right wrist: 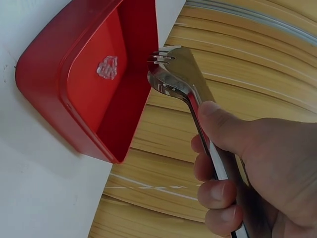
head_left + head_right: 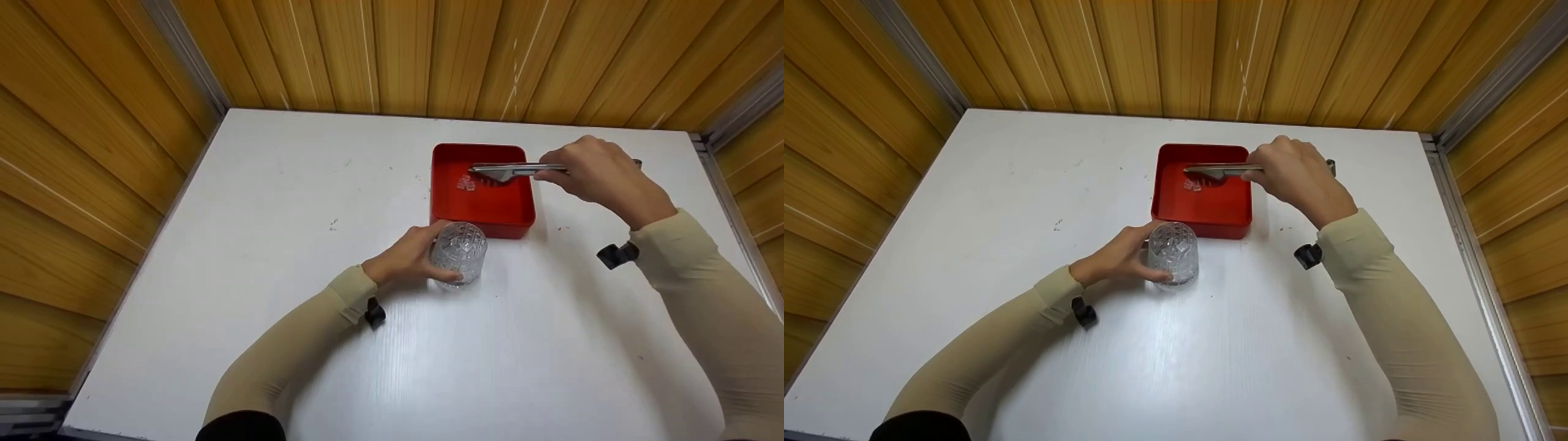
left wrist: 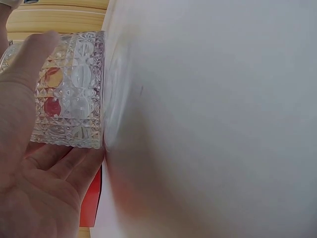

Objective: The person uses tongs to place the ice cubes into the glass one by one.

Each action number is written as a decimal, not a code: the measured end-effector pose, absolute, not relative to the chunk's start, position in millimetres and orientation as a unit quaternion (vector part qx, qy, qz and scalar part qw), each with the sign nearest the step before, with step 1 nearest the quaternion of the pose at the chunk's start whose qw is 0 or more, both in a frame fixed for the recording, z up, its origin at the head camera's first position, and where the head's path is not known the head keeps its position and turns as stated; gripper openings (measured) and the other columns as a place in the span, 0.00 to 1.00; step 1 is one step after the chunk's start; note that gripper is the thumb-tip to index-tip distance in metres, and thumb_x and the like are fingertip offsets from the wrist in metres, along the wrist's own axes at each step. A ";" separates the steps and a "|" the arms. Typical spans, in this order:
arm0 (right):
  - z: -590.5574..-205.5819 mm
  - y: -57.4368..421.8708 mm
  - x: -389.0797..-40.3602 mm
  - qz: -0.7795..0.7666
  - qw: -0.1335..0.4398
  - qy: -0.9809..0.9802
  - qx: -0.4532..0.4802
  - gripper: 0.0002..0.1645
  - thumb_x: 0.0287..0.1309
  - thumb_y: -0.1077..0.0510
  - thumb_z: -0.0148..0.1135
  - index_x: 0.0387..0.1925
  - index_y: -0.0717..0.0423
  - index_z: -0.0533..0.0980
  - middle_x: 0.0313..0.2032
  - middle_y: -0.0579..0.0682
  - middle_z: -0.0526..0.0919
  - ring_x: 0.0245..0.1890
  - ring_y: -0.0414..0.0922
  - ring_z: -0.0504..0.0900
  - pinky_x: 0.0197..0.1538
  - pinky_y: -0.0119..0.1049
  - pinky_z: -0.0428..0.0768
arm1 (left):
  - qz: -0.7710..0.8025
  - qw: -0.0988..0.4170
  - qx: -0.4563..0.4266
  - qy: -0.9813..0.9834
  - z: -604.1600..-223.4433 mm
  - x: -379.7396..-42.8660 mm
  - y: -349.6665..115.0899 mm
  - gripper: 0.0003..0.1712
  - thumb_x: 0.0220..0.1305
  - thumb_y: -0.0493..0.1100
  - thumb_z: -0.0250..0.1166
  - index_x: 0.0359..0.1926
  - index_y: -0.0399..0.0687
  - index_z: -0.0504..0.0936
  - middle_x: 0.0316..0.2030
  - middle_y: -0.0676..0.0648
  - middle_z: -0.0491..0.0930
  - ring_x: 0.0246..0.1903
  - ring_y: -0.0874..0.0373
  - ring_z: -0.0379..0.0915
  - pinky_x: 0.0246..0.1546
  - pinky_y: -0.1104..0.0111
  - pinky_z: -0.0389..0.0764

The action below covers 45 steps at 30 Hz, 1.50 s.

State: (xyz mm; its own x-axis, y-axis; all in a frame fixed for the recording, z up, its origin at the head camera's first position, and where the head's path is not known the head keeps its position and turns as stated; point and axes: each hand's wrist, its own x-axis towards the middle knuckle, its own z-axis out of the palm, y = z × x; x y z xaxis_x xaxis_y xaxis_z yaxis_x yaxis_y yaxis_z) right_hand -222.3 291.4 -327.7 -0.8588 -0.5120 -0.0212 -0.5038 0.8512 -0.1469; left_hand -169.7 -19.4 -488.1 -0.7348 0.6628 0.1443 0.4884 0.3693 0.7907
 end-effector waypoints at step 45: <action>-322.9 280.7 -152.5 -0.092 -0.033 0.919 -0.381 0.11 0.56 0.59 0.77 0.43 0.51 0.89 0.28 0.40 0.86 0.23 0.36 0.73 0.26 0.33 0.72 | 0.431 0.090 0.359 0.823 -489.1 -170.7 -21.2 0.48 0.49 0.57 0.82 0.69 0.52 0.72 0.57 0.54 0.82 0.54 0.64 0.77 0.58 0.72 0.76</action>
State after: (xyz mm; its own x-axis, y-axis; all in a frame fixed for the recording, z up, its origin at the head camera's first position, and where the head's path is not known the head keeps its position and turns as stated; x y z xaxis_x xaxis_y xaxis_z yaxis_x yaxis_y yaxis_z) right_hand -152.5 280.7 -322.9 -0.7069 -0.6949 0.1317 -0.7073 0.6922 -0.1435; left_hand -170.7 -21.2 -489.1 -0.7262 0.6682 0.1616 0.5133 0.3707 0.7741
